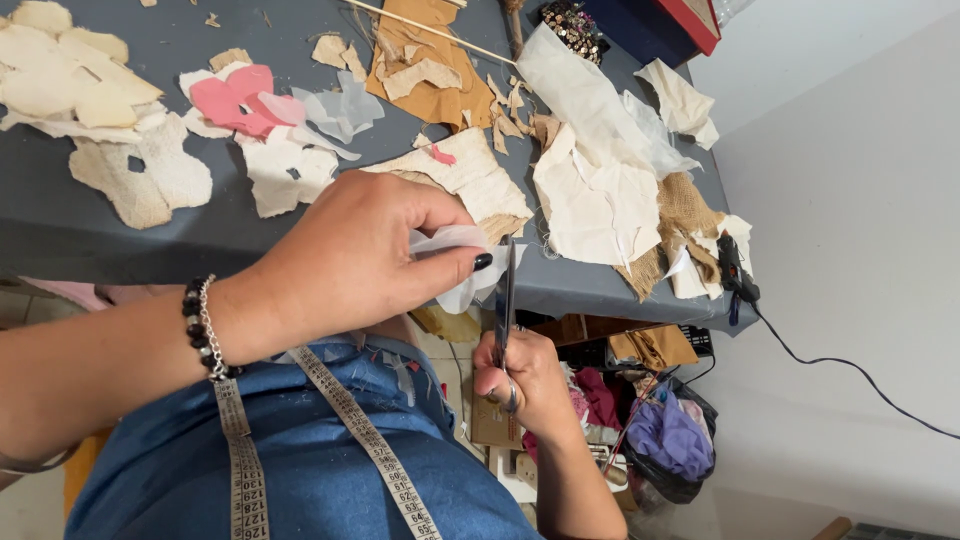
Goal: Using scissors to trim and shape small pieces of white fabric into specific patterns on a work table.
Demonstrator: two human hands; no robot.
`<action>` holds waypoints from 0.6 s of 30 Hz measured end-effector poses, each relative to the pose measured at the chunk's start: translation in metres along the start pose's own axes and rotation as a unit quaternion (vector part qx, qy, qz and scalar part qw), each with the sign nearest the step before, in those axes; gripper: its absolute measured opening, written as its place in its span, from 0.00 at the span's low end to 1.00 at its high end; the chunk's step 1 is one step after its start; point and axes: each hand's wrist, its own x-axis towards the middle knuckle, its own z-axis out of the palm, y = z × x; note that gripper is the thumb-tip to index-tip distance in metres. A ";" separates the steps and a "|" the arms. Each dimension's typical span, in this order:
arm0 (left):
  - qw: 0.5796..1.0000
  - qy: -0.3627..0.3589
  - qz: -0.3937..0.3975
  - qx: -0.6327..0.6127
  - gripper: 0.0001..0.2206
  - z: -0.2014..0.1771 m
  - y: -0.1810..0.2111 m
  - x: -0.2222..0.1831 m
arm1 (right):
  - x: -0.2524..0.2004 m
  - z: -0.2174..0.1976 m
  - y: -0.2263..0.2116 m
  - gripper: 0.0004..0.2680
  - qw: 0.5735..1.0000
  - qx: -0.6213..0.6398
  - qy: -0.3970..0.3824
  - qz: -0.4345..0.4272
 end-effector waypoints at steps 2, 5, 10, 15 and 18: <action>1.000 -0.013 -0.009 0.012 0.11 -0.003 0.003 0.002 | -0.001 0.000 0.002 0.24 1.000 -0.007 -0.001 -0.002; 0.998 -0.050 -0.038 0.029 0.09 -0.010 0.010 0.005 | -0.002 -0.001 0.005 0.24 1.000 -0.020 -0.006 -0.007; 0.993 -0.078 -0.051 0.067 0.07 -0.017 0.011 0.011 | -0.005 0.000 0.013 0.24 0.999 -0.039 -0.011 -0.011; 0.983 -0.130 -0.069 0.114 0.11 -0.023 0.017 0.015 | -0.004 0.000 0.011 0.23 0.999 -0.036 -0.022 -0.014; 0.983 -0.123 -0.041 0.130 0.09 -0.024 0.009 0.021 | -0.003 -0.001 0.011 0.23 0.999 -0.029 -0.023 0.008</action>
